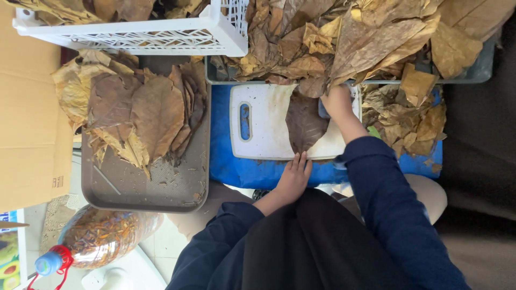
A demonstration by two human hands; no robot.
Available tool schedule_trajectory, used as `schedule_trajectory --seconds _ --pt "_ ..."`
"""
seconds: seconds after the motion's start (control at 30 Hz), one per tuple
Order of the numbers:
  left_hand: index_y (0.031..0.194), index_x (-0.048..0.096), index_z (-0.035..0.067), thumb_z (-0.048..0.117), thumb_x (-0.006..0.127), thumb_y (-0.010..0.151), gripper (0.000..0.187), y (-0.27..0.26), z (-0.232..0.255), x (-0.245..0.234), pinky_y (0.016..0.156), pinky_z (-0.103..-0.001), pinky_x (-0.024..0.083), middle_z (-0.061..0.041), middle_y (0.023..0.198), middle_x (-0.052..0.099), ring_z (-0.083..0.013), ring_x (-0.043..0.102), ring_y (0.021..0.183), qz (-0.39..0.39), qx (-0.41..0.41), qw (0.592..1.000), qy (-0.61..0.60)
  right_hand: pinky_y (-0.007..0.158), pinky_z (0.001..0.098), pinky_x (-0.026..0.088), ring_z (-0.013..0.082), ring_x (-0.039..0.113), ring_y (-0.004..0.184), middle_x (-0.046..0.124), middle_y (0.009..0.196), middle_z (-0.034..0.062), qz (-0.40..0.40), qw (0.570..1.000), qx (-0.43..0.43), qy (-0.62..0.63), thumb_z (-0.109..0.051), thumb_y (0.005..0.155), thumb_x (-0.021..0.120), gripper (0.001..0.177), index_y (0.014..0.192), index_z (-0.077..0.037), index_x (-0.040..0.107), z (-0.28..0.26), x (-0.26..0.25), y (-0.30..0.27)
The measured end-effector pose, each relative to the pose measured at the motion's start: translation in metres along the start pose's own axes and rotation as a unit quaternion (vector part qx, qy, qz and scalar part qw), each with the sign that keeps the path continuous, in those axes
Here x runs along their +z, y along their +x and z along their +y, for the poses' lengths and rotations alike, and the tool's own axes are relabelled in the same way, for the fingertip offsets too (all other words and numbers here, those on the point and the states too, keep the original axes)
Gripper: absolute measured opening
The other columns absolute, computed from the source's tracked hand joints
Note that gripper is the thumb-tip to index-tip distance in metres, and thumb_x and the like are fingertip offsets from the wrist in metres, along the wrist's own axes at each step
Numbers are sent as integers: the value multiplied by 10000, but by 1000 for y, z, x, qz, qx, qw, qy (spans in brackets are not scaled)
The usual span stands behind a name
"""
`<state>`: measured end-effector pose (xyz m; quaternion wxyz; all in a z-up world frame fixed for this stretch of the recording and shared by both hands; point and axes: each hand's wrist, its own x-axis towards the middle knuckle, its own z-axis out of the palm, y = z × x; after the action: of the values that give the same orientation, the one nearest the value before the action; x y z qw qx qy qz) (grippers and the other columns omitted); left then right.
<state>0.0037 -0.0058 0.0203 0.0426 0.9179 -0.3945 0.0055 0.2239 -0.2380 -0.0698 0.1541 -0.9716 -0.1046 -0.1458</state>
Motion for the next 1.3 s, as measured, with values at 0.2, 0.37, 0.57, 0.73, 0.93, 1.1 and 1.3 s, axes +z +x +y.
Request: schedule_trajectory --seconds 0.2,0.37,0.57,0.73,0.93,1.1,1.3 --pt "1377 555 4 230 608 930 504 -1 2 6 977 -469 495 -348 1402 569 -467 587 1292 10 -8 1000 13 883 438 581 337 685 1047 622 1147 68 -68 983 -103 134 -67 813 775 355 1141 -199 743 -90 -62 -80" --pt "1412 527 -15 287 682 885 627 -2 4 18 988 -504 484 -405 1447 491 -525 529 1326 -16 0 1000 4 981 405 534 292 655 1158 630 1216 63 -56 979 -178 86 -170 807 791 381 1176 -239 726 -60 -8 -72" --pt "1397 530 -15 162 532 948 483 5 -4 -2 1009 -480 443 -361 1400 561 -490 572 1298 -17 -26 998 -49 815 377 507 255 590 698 493 668 14 -144 906 229 327 -375 1060 683 413 769 -118 542 -93 -113 19" --pt "1024 672 135 187 546 929 166 24 -58 38 766 -406 471 -79 943 642 -280 665 883 204 -52 973 -97 814 401 544 357 663 997 615 1116 97 -16 980 118 162 -372 1033 789 331 1152 -65 749 -49 -99 0" --pt "1126 657 50 417 739 889 444 100 -128 -12 823 -425 433 -158 1118 554 -326 523 1064 50 -314 946 -66 756 340 529 252 675 965 671 1123 -27 39 957 211 197 -294 904 882 285 1165 -224 791 -40 -136 -122" --pt "999 650 73 316 800 827 333 121 -125 14 792 -403 444 -124 1032 541 -312 538 999 116 -292 942 -116 803 450 539 375 669 1022 678 1120 95 89 932 247 249 -145 932 844 225 1147 -127 781 -56 -157 -142" --pt "1003 529 58 160 591 1018 120 92 -100 -45 746 -468 590 -207 939 709 -397 729 892 187 -311 820 -443 775 423 552 341 684 989 670 1089 57 92 937 227 249 -174 885 874 257 1125 -151 785 -63 -135 -133"
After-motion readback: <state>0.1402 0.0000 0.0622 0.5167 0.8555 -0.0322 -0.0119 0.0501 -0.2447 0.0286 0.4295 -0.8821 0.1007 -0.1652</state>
